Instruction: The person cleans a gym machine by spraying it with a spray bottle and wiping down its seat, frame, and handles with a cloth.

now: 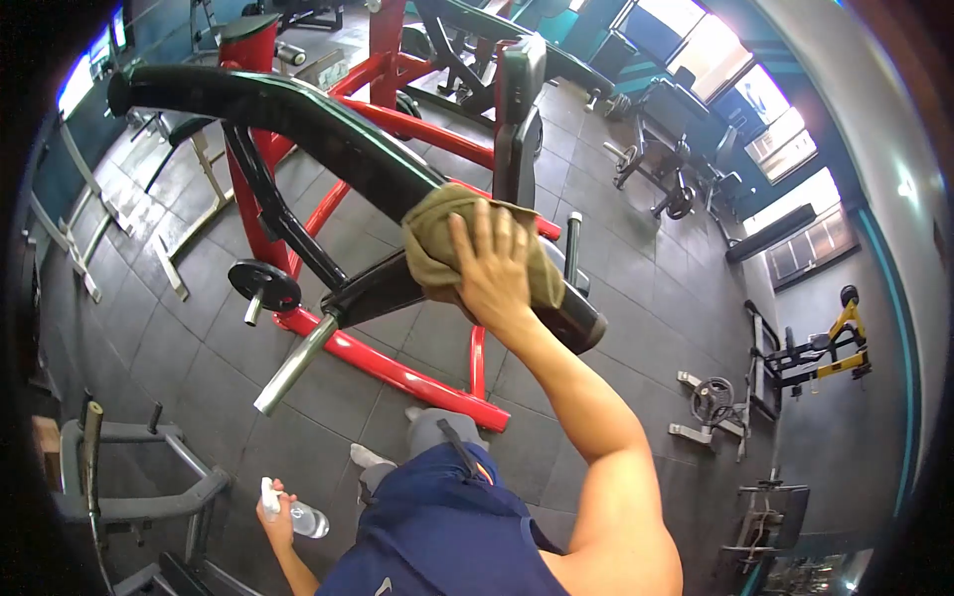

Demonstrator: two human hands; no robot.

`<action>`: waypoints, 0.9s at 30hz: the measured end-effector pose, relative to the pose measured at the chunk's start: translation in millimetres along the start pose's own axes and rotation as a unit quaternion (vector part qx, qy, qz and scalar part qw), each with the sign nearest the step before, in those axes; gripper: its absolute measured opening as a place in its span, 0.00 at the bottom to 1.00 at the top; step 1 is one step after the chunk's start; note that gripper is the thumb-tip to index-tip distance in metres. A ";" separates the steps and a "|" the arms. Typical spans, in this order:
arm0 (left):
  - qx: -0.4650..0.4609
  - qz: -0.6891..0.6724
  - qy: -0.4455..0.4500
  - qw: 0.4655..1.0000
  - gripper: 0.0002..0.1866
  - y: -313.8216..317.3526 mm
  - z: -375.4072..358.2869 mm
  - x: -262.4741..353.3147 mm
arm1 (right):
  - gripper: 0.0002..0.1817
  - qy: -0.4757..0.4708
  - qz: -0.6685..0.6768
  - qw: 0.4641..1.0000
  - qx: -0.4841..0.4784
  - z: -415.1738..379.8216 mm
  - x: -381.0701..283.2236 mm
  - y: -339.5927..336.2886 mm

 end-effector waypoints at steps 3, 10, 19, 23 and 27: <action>-0.008 0.021 0.008 1.000 0.15 20.1 -27.3 3.5 | 0.46 -0.053 0.091 0.994 -0.042 -2.0 25.6 -15.4; 0.138 0.016 0.019 0.990 0.16 93.4 -133.2 -38.8 | 0.36 -0.098 0.432 0.851 -0.283 -104.8 201.6 -27.1; 0.226 -0.055 -0.025 0.972 0.15 270.0 -265.9 -67.9 | 0.26 0.340 0.898 0.117 -0.253 -195.7 182.8 159.6; 0.190 -0.005 -0.004 0.982 0.15 329.4 -280.9 -33.3 | 0.28 0.259 0.945 0.106 -0.168 -141.2 134.0 154.4; 0.113 0.062 0.090 0.988 0.16 374.3 -242.8 -16.0 | 0.26 0.242 0.927 0.266 -0.107 -133.4 124.5 163.0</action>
Point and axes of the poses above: each hand's wrist, its own z-axis towards the middle knuckle, its own y-axis out of the palm, x = y × z, the point moved 1 cm from there along z, towards the middle knuckle, and after that the axes turned 9 degrees about -z, right-handed, at the moved point
